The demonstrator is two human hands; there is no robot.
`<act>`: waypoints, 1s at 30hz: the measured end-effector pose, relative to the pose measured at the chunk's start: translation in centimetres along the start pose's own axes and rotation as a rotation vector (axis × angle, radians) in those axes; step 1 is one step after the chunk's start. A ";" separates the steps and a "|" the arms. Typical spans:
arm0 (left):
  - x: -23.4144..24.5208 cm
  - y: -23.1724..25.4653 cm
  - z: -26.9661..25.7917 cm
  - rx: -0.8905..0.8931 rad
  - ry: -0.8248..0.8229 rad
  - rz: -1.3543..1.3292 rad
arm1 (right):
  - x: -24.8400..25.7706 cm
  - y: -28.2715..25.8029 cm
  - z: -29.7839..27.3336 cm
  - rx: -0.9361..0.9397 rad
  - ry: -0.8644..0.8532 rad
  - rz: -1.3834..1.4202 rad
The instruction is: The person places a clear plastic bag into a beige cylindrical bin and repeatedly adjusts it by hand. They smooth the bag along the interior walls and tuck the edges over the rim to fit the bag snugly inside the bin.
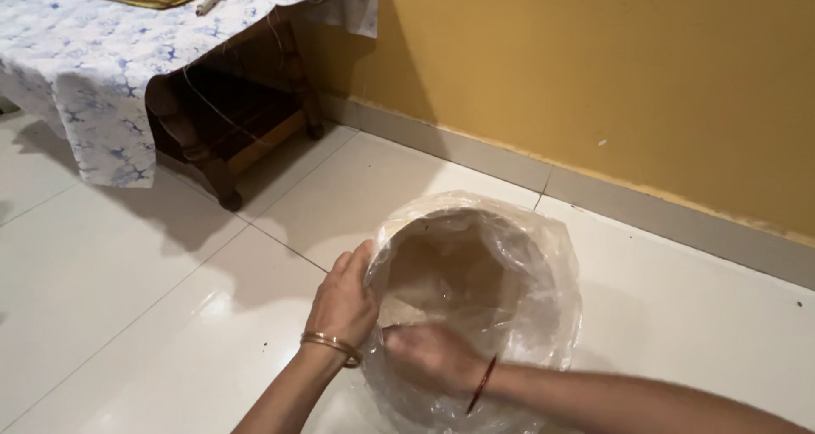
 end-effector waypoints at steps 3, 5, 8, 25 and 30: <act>-0.1 0.0 0.6 -0.042 0.009 -0.016 | 3.9 6.0 1.3 -0.273 -0.175 -0.718; -0.4 0.6 1.1 -0.079 0.038 0.011 | 3.8 9.6 1.4 -0.343 -0.346 -0.926; -1.2 1.4 1.1 -0.069 -0.028 0.038 | 3.0 14.8 1.2 -0.453 -0.604 -1.232; -1.1 1.2 1.8 -0.028 -0.076 0.039 | 6.2 26.4 8.9 -0.213 -0.345 -1.566; -1.3 0.5 1.9 0.006 -0.085 0.035 | 6.7 19.3 8.5 -0.350 -0.232 -1.449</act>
Point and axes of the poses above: each hand's wrist, its own z-axis towards the middle knuckle, its own x-axis out of the back of the hand, y = z × x, the point moved 8 cm from there along z, towards the middle knuckle, and after that the axes turned 1 degree about -z, right-handed, at the moved point
